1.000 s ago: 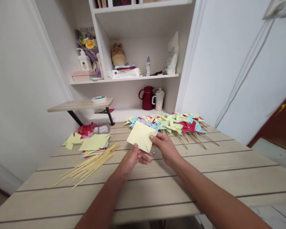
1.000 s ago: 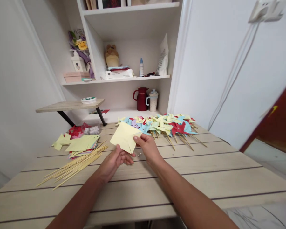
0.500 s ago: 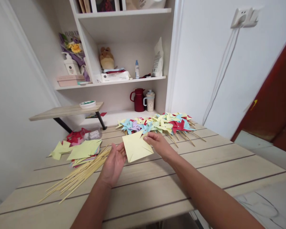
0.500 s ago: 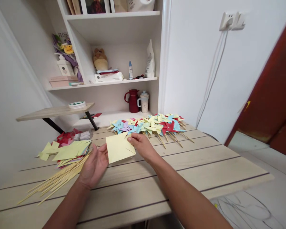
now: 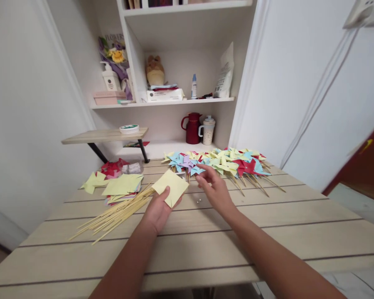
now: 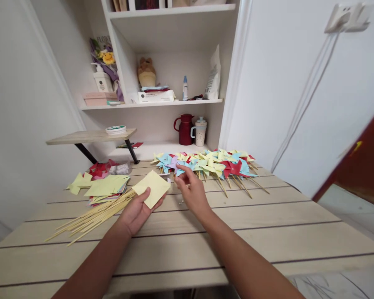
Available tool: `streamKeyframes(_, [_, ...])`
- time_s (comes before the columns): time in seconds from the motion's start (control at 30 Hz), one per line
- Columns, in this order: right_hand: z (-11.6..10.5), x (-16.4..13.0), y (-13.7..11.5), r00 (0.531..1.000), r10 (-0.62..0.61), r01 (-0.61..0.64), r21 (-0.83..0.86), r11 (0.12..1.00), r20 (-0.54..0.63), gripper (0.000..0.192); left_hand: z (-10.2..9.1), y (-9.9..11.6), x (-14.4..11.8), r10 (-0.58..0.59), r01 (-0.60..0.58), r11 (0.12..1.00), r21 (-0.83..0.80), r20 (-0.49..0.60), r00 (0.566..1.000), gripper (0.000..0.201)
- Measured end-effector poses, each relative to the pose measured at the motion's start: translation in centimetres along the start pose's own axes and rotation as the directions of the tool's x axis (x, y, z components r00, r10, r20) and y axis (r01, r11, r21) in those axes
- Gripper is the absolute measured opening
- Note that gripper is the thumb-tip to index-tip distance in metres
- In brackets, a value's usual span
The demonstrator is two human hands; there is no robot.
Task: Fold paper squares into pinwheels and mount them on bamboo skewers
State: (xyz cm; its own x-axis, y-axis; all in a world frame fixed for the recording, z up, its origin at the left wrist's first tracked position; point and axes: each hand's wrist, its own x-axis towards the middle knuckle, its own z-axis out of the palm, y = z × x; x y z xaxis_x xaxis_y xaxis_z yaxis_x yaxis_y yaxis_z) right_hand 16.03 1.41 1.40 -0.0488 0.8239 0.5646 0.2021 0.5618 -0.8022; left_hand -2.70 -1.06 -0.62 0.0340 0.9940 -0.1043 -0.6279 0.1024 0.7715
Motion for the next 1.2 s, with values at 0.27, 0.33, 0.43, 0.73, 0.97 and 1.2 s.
streamKeyframes(0.27, [2.2,-2.0,-0.6,0.938,-0.323,0.345,-0.272,0.898,0.123,0.034,-0.1,1.7,-0.5,0.04,-0.034,0.981,-0.191,0.026,0.999,0.037])
streamKeyframes(0.33, [2.8,-2.5,-0.6,0.918,-0.357,0.393,-0.281,0.876,0.17,0.035,0.2,1.5,-0.6,0.048,-0.032,0.983,-0.182,0.088,0.995,0.037])
streamKeyframes(0.43, [3.4,-2.8,-0.4,0.901,-0.377,0.428,-0.308,0.849,0.213,0.035,0.6,1.2,-0.8,0.048,-0.017,0.983,-0.181,0.171,0.984,0.038])
streamKeyframes(0.73, [2.8,-2.1,-0.5,0.895,-0.443,0.441,-0.241,0.864,0.051,0.015,0.9,1.1,-1.2,0.014,0.036,0.982,-0.185,0.262,0.965,0.04])
streamKeyframes(0.97, [2.7,-2.1,-0.3,0.89,-0.45,0.454,-0.251,0.855,0.077,0.039,1.2,1.3,-1.5,0.047,0.01,0.973,-0.231,0.241,0.969,0.041])
streamKeyframes(1.2, [3.5,-2.5,-0.1,0.855,-0.506,0.518,-0.235,0.822,0.114,0.033,1.6,1.1,-1.9,0.042,0.022,0.978,-0.206,0.3,0.953,0.046])
